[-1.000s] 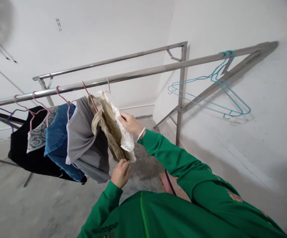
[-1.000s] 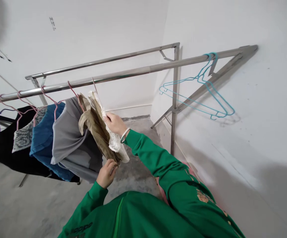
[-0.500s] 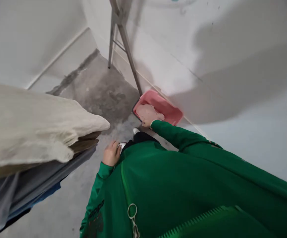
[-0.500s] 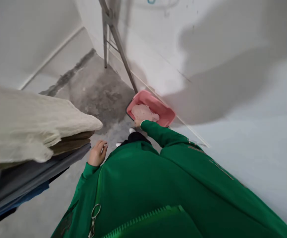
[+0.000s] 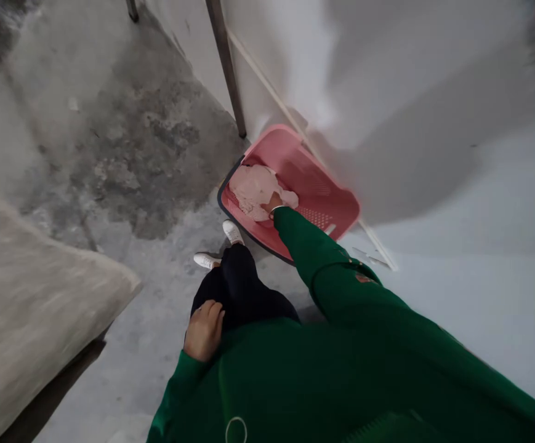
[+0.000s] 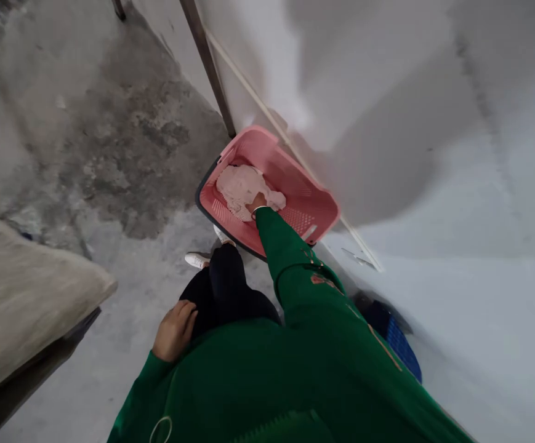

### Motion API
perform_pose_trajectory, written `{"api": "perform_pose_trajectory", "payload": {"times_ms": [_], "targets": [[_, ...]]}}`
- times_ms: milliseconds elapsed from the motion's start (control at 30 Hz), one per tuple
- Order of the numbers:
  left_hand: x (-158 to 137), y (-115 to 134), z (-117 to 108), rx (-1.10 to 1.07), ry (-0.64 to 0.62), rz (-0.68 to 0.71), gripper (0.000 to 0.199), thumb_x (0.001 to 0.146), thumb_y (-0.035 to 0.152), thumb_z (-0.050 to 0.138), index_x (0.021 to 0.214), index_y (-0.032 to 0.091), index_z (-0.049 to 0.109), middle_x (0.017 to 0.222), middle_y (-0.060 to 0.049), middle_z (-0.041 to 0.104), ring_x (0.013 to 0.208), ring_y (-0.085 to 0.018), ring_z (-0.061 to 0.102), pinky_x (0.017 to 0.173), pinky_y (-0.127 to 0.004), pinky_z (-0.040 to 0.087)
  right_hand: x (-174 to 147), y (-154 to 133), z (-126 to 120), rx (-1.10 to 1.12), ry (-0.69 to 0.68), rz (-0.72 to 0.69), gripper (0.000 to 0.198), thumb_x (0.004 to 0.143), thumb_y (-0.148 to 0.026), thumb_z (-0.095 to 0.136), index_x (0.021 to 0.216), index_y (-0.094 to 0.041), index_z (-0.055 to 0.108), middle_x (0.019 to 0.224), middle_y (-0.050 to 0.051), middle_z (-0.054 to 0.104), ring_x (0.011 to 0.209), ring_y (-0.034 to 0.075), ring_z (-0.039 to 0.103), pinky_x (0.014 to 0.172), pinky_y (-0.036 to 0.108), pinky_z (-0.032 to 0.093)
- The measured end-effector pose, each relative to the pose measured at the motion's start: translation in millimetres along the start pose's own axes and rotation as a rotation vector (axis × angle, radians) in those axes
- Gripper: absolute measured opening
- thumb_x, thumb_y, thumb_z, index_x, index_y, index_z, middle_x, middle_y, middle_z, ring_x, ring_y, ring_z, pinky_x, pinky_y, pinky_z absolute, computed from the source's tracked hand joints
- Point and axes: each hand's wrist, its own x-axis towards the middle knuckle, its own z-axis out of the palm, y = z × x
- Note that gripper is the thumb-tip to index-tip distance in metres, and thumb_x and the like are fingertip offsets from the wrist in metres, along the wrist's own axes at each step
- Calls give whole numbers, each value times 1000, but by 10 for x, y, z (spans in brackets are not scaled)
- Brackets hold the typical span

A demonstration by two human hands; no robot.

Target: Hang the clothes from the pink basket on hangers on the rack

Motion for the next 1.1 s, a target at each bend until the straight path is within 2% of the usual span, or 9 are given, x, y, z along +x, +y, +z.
{"api": "perform_pose_trajectory", "payload": {"times_ms": [100, 200, 333, 433, 567, 700, 800, 967, 1100], "targets": [[-133, -191, 343, -28, -10, -87, 19, 96, 27, 41, 103, 21, 58, 99, -9, 67, 83, -19, 67, 70, -31, 56, 534, 59, 321, -15, 35, 80, 79, 78, -48, 67, 135, -1, 39, 142, 30, 38, 134, 34, 38, 108, 50, 33], [-195, -312, 506, -34, -34, -91, 18, 96, 26, 42, 103, 20, 58, 97, -8, 68, 81, -19, 67, 68, -31, 56, 840, 110, 495, -25, 22, 110, 66, 80, -37, 65, 133, -7, 41, 137, 26, 46, 131, 34, 40, 108, 56, 26], [-130, -335, 462, -19, -47, -26, 17, 96, 24, 41, 100, 19, 57, 92, -8, 68, 78, -20, 68, 64, -31, 56, 816, 163, 547, 11, -77, 31, 30, 84, -22, 56, 112, -11, 59, 114, 19, 64, 107, 26, 57, 97, 42, 40], [-55, -286, 321, 11, -20, 12, 18, 96, 23, 40, 99, 19, 58, 92, -8, 68, 77, -20, 67, 63, -31, 55, 545, 235, 405, 54, -12, -19, 23, 89, -23, 47, 99, -13, 65, 110, 17, 66, 103, 24, 57, 93, 36, 41], [-1, -191, 76, 77, 13, 50, 19, 96, 24, 40, 100, 18, 57, 94, -9, 68, 77, -20, 66, 64, -31, 54, 55, 359, -45, 123, 134, -94, 28, 91, -27, 44, 94, -11, 68, 109, 18, 65, 108, 25, 55, 100, 38, 39], [55, -74, -175, 132, 16, 93, 20, 97, 25, 39, 97, 19, 58, 92, -7, 67, 69, -19, 63, 61, -31, 51, -481, 343, -548, 234, 292, -232, 27, 90, -25, 45, 98, -12, 67, 122, 16, 59, 118, 19, 51, 105, 34, 37], [110, 20, -364, 124, 6, 108, 23, 96, 27, 38, 95, 20, 60, 92, -8, 66, 69, -18, 61, 62, -31, 50, -914, 221, -882, 466, 407, -361, 31, 90, -31, 42, 101, -14, 67, 126, 15, 58, 120, 18, 52, 106, 36, 39], [208, 154, -708, 83, -4, 116, 27, 96, 29, 37, 97, 20, 62, 93, -10, 65, 74, -20, 61, 67, -32, 52, -1652, -31, -1596, 1013, 551, -488, 52, 82, -60, 51, 100, -15, 67, 102, 13, 69, 101, 24, 63, 96, 46, 48], [407, 327, -1083, -31, 90, 135, 32, 96, 34, 35, 105, 18, 61, 106, -13, 63, 90, -23, 64, 79, -36, 55, -2382, -305, -2336, 1097, 521, -615, 62, 82, -71, 43, 102, -17, 67, 95, 12, 68, 98, 27, 65, 83, 47, 53]]}}
